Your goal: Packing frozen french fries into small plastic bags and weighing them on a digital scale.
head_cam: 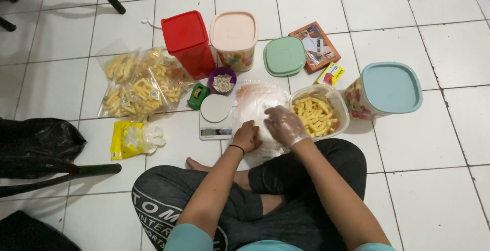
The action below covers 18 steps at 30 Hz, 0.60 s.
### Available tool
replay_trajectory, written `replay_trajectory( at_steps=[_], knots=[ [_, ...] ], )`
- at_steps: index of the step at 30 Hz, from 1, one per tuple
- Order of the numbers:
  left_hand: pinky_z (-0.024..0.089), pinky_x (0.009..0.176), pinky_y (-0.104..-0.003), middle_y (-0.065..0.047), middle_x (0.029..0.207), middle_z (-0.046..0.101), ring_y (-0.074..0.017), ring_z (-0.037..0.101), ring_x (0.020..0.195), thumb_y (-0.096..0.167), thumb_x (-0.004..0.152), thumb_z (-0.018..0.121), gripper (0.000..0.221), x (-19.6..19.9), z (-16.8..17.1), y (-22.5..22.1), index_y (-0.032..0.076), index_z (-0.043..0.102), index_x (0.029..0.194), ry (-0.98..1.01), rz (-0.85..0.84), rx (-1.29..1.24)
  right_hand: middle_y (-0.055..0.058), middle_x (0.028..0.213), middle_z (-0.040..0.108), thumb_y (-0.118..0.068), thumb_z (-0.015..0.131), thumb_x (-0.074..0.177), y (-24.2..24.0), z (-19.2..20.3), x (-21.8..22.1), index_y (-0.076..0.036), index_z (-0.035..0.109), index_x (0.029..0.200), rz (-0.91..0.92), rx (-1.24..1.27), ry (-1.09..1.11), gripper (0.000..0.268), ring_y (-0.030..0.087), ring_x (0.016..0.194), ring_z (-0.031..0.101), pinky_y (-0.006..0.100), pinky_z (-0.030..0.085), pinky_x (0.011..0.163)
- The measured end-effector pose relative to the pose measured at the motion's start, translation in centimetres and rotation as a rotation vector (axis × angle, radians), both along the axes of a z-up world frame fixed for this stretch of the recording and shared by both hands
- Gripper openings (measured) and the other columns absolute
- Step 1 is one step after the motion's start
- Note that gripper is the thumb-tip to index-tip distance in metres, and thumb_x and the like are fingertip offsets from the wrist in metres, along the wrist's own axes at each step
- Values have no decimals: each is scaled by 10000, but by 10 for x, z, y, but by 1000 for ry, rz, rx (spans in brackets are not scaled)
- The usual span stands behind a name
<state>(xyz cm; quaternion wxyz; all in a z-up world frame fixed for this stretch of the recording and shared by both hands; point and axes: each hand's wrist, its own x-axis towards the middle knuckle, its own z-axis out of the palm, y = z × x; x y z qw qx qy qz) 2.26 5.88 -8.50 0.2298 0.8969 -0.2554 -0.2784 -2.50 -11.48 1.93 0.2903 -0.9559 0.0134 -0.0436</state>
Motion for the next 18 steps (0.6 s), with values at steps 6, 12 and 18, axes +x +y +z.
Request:
replay_trajectory(
  at_steps=[6,12,18],
  knots=[
    [555,888,-501,-195,1292,544,-361,552,1176,44,697,776,695,4,-22,35,5,566,1357,-323,-212,249,138,1434,555,-420,838,778,43,-95,44,-259,497,1486,188,-281,606,802,388,1327,550,576,505,1052],
    [489,952,-528,-226,1354,501,-377,478,1262,122,735,783,699,2,-27,51,32,551,1388,-358,-243,250,146,1207,696,-225,578,968,42,-134,47,-85,685,1201,143,-336,556,292,373,1265,593,535,561,955],
    [488,873,-456,-167,1227,586,-315,556,1146,103,839,629,575,3,-19,48,61,527,1403,-368,-235,205,137,1294,636,-331,654,934,26,-141,50,-265,759,1152,-91,-72,671,251,356,1244,629,530,535,997]
  ],
)
